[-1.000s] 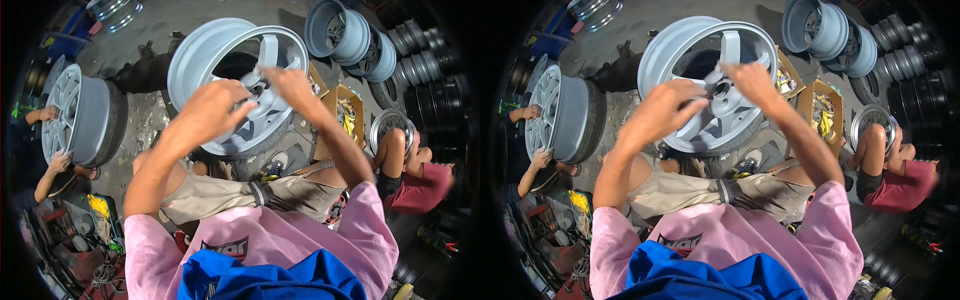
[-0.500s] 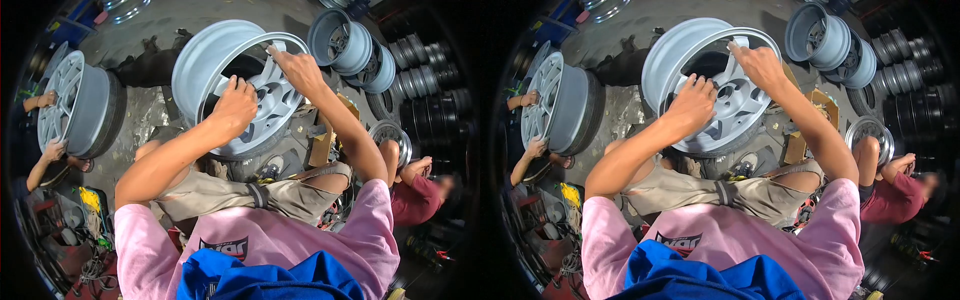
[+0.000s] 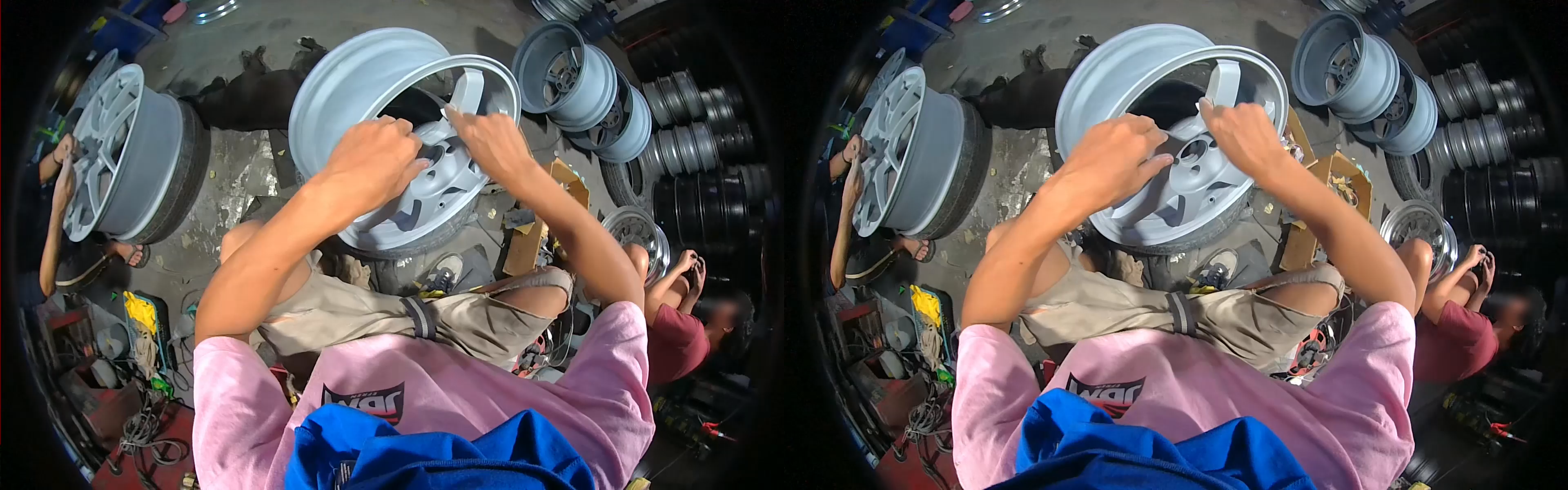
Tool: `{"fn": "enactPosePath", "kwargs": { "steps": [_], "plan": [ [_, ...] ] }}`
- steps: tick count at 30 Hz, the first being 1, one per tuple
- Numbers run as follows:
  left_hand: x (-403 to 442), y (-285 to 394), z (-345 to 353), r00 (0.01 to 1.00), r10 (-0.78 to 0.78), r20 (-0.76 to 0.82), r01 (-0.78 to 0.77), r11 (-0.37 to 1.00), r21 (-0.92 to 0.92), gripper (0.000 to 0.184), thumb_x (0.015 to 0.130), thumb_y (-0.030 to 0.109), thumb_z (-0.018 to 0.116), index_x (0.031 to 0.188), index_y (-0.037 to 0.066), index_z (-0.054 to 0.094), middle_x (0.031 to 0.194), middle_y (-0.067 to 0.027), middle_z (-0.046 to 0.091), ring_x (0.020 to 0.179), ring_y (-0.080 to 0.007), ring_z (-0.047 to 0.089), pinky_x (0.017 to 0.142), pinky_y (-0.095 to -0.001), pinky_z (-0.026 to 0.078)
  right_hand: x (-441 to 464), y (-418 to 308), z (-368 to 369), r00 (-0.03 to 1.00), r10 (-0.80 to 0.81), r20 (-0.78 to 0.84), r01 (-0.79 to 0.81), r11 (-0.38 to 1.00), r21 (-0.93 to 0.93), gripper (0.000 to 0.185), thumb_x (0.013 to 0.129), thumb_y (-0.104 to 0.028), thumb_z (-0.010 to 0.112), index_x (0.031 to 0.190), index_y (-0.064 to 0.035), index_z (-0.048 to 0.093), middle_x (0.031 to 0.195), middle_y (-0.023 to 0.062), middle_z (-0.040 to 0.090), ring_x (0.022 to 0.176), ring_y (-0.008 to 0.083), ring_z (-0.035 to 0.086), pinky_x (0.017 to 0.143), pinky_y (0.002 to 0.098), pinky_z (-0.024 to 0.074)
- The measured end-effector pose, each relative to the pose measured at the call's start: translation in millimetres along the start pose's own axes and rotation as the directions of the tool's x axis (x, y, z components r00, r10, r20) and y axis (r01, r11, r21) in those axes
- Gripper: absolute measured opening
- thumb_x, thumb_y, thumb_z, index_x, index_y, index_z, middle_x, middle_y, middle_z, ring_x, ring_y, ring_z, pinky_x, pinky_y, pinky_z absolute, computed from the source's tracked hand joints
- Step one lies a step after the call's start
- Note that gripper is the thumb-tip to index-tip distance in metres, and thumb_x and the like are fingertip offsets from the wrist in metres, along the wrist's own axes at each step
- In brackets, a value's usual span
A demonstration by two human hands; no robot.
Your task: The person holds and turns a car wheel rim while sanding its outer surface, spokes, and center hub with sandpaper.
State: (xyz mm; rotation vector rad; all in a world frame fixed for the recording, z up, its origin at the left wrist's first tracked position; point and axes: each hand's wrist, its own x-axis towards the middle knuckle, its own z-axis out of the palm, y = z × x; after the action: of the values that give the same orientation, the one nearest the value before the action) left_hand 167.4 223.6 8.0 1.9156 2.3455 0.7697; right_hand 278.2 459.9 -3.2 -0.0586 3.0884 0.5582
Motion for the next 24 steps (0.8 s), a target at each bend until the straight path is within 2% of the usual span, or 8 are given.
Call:
{"fn": "enactPosePath", "kwargs": {
  "steps": [4,11,12,15,17,19,22,24],
  "plan": [
    [12,0,-18,0.995,0.010,-0.095,-0.021,0.994,-0.108,0.022,0.094,0.023,0.072,0.098,0.001,0.076,0.092,-0.0164,0.072,0.087,-0.0395,0.068,0.076,-0.0465,0.055,23,35,-7,0.947,0.027,-0.320,-0.015,0.999,0.040,0.049,0.087,-0.006,0.063,0.136,-0.0054,0.064,0.089,0.0149,0.076,0.071,0.0299,0.075,0.060,0.0420,0.0577],
    [19,-43,-49,0.879,-0.132,-0.458,0.029,0.974,-0.225,0.026,0.096,0.023,0.073,0.095,-0.002,0.074,0.086,-0.0167,0.072,0.073,-0.0335,0.066,0.069,-0.0394,0.051,7,10,-6,0.999,-0.031,0.018,0.031,0.999,-0.007,0.049,0.089,-0.005,0.061,0.138,-0.0072,0.061,0.093,0.0149,0.076,0.072,0.0294,0.075,0.063,0.0415,0.0587],
    [19,-50,-50,0.875,-0.182,-0.449,0.081,0.969,-0.234,0.028,0.098,0.024,0.072,0.097,-0.004,0.074,0.084,-0.0152,0.072,0.070,-0.0266,0.064,0.069,-0.0356,0.050,10,19,-5,0.989,-0.030,-0.142,0.030,1.000,-0.003,0.044,0.090,-0.005,0.060,0.133,-0.0066,0.062,0.095,0.0149,0.076,0.073,0.0290,0.075,0.062,0.0414,0.0587],
    [20,-78,-44,0.871,-0.269,-0.411,0.170,0.950,-0.262,0.035,0.100,0.031,0.069,0.099,-0.004,0.075,0.078,-0.0111,0.071,0.068,-0.0168,0.060,0.068,-0.0330,0.049,18,14,-5,0.975,0.033,-0.221,-0.018,0.997,0.069,0.039,0.090,-0.007,0.062,0.129,-0.0053,0.063,0.091,0.0154,0.076,0.070,0.0313,0.074,0.062,0.0424,0.0586],
    [21,-90,-42,0.868,-0.309,-0.388,0.204,0.936,-0.288,0.035,0.098,0.032,0.069,0.100,-0.002,0.076,0.079,-0.0156,0.072,0.067,-0.0245,0.062,0.069,-0.0369,0.051,12,-4,7,0.990,-0.117,0.084,0.114,0.993,0.040,0.036,0.090,-0.010,0.063,0.126,-0.0043,0.066,0.083,0.0158,0.074,0.068,0.0347,0.073,0.061,0.0433,0.0579],
    [21,-96,-43,0.862,-0.359,-0.359,0.248,0.914,-0.321,0.035,0.097,0.033,0.069,0.101,-0.001,0.077,0.080,-0.0202,0.072,0.066,-0.0322,0.064,0.070,-0.0408,0.053,10,-7,3,0.983,-0.166,-0.076,0.175,0.974,0.140,0.034,0.090,-0.012,0.064,0.123,-0.0039,0.069,0.075,0.0183,0.072,0.066,0.0371,0.071,0.061,0.0449,0.0568],
    [23,-94,-36,0.879,-0.363,-0.308,0.260,0.908,-0.329,0.035,0.097,0.033,0.069,0.101,-0.001,0.077,0.074,-0.0207,0.069,0.063,-0.0308,0.060,0.068,-0.0407,0.051,22,13,2,0.961,0.070,-0.268,-0.013,0.978,0.207,0.032,0.094,-0.017,0.064,0.123,-0.0067,0.070,0.073,0.0229,0.069,0.067,0.0384,0.071,0.061,0.0468,0.0564],
    [23,-86,-32,0.873,-0.333,-0.356,0.181,0.899,-0.398,0.036,0.097,0.033,0.068,0.099,-0.002,0.074,0.074,-0.0215,0.066,0.062,-0.0312,0.057,0.068,-0.0414,0.050,11,-8,19,0.982,0.053,-0.181,-0.014,0.978,0.206,0.030,0.095,-0.017,0.063,0.123,-0.0069,0.070,0.075,0.0223,0.070,0.068,0.0382,0.071,0.060,0.0473,0.0561]
  ]
}}
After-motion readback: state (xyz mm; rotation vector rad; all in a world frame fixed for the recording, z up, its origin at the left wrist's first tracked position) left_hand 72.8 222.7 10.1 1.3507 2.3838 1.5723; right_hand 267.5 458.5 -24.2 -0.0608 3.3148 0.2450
